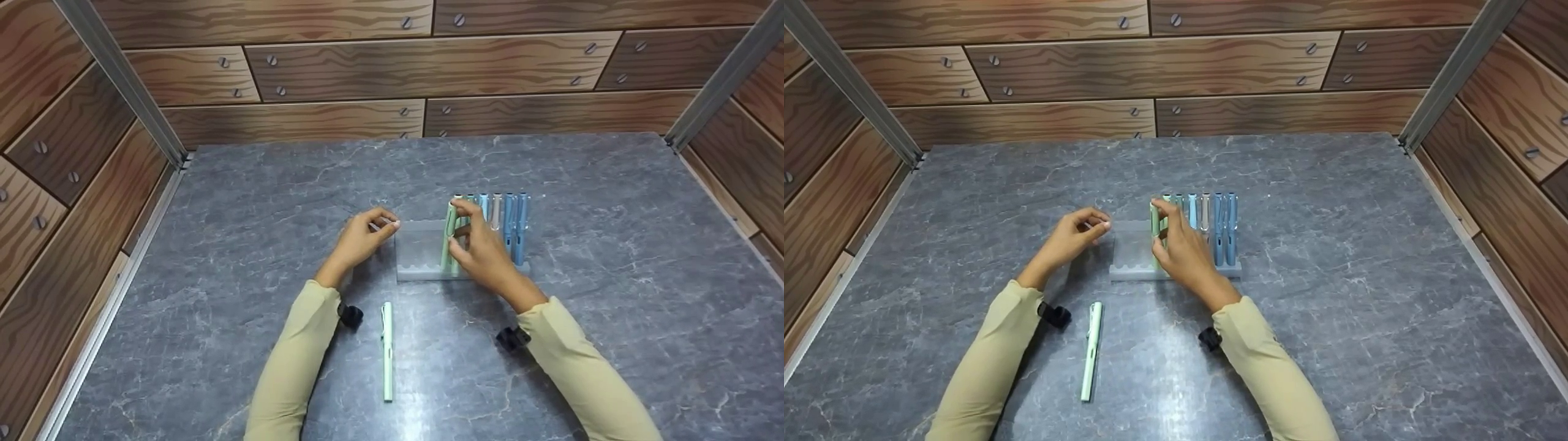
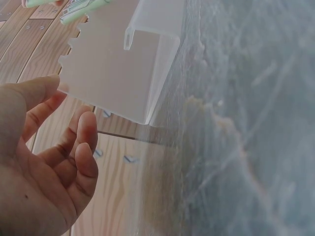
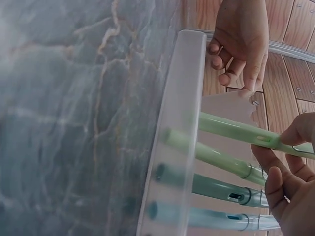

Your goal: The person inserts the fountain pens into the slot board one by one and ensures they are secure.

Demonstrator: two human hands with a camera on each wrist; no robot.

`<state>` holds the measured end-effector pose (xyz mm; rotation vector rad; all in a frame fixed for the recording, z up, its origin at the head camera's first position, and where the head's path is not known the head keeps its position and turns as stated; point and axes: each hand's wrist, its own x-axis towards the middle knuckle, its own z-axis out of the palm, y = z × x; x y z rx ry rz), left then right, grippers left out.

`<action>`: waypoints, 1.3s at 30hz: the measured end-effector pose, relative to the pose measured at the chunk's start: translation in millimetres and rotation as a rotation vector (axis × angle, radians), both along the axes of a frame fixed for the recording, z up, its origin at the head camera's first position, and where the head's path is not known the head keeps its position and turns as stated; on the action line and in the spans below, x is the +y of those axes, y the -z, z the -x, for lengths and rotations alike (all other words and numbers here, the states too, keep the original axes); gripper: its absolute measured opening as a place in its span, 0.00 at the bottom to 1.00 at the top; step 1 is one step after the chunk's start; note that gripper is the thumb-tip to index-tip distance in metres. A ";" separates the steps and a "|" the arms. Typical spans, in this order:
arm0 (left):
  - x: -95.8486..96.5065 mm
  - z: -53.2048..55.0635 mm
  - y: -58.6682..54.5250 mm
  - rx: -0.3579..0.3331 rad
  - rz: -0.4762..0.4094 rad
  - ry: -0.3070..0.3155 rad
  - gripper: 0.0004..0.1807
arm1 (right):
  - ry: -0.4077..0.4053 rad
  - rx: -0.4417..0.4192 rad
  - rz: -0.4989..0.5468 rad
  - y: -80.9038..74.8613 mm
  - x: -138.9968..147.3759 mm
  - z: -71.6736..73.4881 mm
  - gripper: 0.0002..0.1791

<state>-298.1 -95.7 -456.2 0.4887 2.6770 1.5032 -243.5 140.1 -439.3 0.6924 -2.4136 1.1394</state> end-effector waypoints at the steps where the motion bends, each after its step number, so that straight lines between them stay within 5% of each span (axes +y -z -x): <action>1: 0.1 0.2 0.1 0.000 0.000 -0.001 0.11 | 0.002 -0.004 -0.003 0.2 0.1 -0.2 0.35; 20: 0.2 -0.5 -1.0 -0.015 0.002 -0.004 0.11 | 0.026 -0.071 -0.059 -0.2 -0.8 -2.1 0.35; 39: 0.5 -0.5 -1.8 0.000 -0.009 0.004 0.11 | 0.182 -0.070 -0.122 -10.1 -0.2 6.1 0.29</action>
